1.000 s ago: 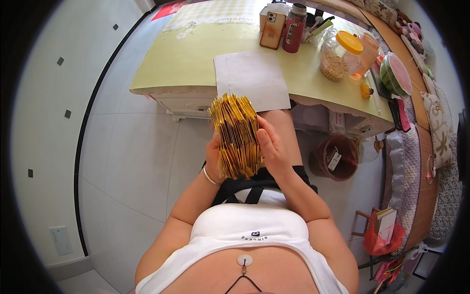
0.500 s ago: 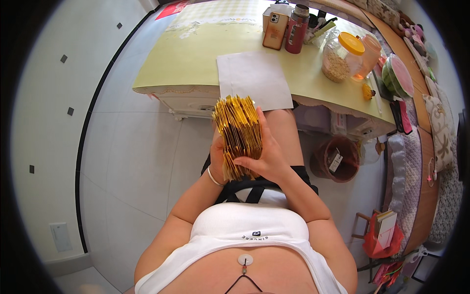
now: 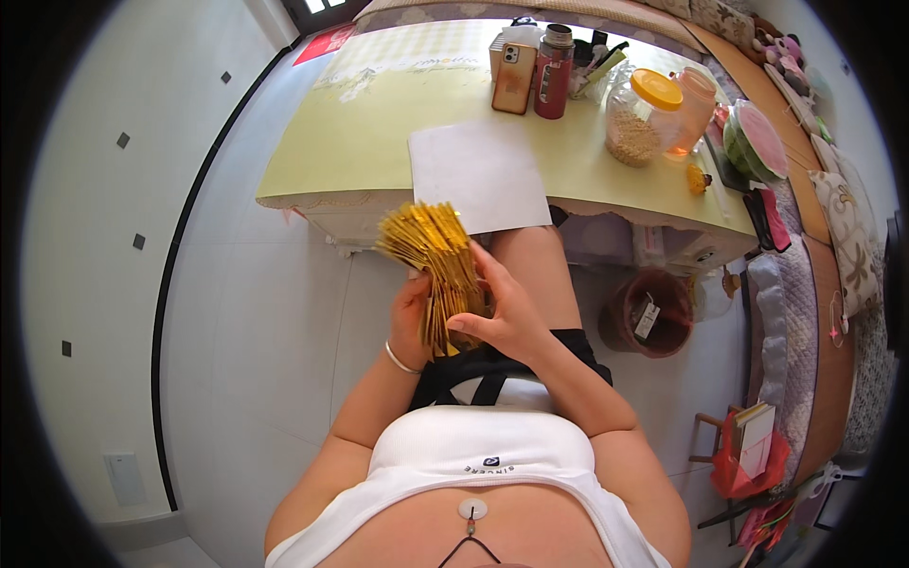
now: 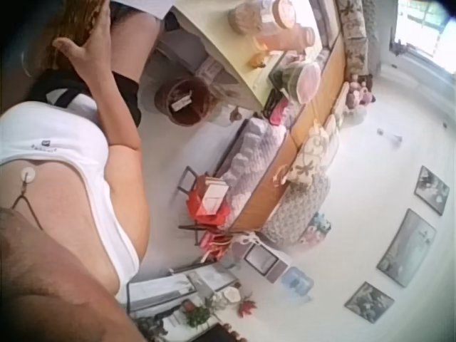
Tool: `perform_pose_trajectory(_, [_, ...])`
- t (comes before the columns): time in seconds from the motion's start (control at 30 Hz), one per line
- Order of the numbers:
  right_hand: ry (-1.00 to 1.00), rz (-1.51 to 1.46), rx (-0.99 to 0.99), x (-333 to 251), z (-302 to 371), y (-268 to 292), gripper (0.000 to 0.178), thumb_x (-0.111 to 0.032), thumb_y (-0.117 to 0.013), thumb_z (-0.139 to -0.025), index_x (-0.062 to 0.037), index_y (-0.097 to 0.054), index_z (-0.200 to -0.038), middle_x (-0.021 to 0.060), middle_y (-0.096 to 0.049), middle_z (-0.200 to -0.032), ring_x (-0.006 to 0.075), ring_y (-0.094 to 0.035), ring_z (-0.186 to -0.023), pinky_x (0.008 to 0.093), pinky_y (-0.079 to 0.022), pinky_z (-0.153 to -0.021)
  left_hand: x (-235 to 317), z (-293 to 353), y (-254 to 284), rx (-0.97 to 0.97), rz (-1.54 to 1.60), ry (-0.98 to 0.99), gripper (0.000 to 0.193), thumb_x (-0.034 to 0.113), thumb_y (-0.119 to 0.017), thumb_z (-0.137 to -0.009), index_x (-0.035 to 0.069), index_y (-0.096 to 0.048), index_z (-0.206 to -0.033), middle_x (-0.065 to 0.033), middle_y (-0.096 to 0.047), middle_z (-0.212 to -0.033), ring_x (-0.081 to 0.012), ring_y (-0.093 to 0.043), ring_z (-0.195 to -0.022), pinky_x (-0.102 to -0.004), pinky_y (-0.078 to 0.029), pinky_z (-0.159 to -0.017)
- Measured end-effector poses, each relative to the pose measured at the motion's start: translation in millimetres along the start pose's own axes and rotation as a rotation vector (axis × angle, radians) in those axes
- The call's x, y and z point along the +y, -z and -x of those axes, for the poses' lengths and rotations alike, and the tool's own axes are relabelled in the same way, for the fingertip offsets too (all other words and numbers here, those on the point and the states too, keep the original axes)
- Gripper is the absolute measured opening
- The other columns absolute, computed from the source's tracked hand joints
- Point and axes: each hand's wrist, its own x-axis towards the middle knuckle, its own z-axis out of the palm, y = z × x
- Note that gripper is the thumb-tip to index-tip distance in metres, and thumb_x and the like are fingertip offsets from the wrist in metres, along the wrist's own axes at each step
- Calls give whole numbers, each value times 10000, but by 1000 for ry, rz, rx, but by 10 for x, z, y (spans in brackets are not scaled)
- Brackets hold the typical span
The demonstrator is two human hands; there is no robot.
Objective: The person sits on the floor and folds multiple sheets of yellow paper into smaller rectangular shapes. They handle the sheets one by one, folding them in half and then again to create a compact stack.
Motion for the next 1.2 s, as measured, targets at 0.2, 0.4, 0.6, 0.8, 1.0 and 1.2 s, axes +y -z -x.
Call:
perform_pose_trajectory(0.2, [-140, -210, 188, 208, -17, -12, 613, -225, -826, -810, 32, -494, -1257, 104, -611, -1125, 157, -618, -1004, 282, -519, -851, -26, -51, -57, 137, -386, -142, 418, 87, -451, -966, 43, -433, -1381, -107, -560, -1304, -229, -559, -1212, -351, -438, -1060])
perform_pose_trajectory(0.4, [-202, -712, 454, 475, -20, 97, 310, -15, -695, -870, 2, -581, -1158, 66, -649, -1085, 163, -645, -999, 291, -521, -906, -64, -206, -8, 26, -668, -31, 372, 174, -509, -1018, 6, -466, -1346, -76, -599, -1210, -173, -581, -1136, -290, -449, -1004])
perform_pose_trajectory(0.6, [-3, -871, 623, 611, -16, 753, 321, -3, -613, -913, 9, -577, -1231, 98, -669, -1155, 229, -658, -1079, 356, -524, -967, 249, -872, 268, 458, -2058, -990, 615, 351, -710, -885, -80, -505, -1273, -225, -638, -1148, -333, -568, -1158, -400, -417, -1016])
perform_pose_trajectory(0.8, [-85, -986, 667, 902, 80, 967, 370, -45, -581, -943, 1, -505, -1302, 121, -615, -1242, 257, -632, -1116, 397, -510, -993, 662, -1485, 894, 693, -1542, -233, 667, 205, -733, -871, -151, -409, -1333, -231, -636, -1168, -275, -639, -1040, -368, -523, -878])
perform_pose_trajectory(1.0, [-67, -946, 791, 867, 67, 1165, 373, -5, -583, -918, -9, -523, -1286, 107, -623, -1235, 275, -613, -1148, 422, -480, -1030, 693, -1609, 942, 456, -1212, -117, 297, 108, -663, -889, -101, -624, -1096, -133, -695, -1006, -187, -657, -834, -338, -535, -770])
perform_pose_trajectory(1.2, [-87, -1018, 684, 1029, -27, 1464, 429, -24, -576, -931, -10, -477, -1348, 111, -595, -1278, 277, -595, -1175, 429, -471, -1043, 644, -1439, 832, 572, -1684, -184, 271, 173, -623, -909, -79, -659, -1001, -230, -696, -944, -335, -662, -868, -412, -517, -780])
